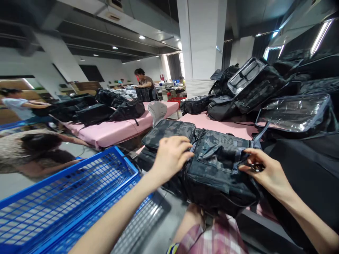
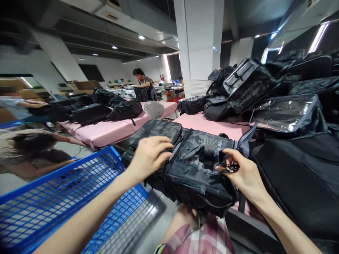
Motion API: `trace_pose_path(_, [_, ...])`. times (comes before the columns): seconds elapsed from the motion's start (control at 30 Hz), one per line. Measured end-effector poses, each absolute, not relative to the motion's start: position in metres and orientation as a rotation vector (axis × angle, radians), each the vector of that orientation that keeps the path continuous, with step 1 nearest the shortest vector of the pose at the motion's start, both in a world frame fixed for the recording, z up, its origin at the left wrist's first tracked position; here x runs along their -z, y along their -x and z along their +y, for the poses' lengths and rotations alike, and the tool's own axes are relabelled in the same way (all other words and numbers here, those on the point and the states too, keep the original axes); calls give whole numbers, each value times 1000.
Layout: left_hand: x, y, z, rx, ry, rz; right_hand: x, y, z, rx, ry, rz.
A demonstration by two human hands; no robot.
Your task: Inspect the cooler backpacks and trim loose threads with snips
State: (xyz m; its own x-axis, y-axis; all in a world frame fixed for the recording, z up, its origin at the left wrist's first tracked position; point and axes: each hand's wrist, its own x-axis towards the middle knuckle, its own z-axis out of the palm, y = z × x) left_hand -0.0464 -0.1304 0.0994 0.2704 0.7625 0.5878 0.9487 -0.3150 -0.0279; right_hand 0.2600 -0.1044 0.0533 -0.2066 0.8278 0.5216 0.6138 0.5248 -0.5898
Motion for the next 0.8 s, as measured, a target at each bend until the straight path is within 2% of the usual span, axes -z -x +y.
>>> trace_pose_path(0.07, [-83,33,-129,668,2314,-1472,-54,-254,-105,-318,1184,-1900])
trace_pose_path(0.2, [-66,32,-133,746,2406,-1406,-56,-275,-111,-562,1182,-1850])
trace_pose_path(0.33, [-62,41,-144,762,2485,-1300,-64,-286,-112,-503,1260,-1628])
trace_pose_path(0.6, [-66,30,-139,824,2411,-1448,-43,-229,-124,-552,1120,-2264])
trace_pose_path(0.7, [-79,-4,-111,992,2504,-1430,-38,-228,-129,-435,1162,-2333])
trace_pose_path(0.8, [-87,-57,-82,927,2694,-1328,-38,-231,-129,-362,1204,-2375])
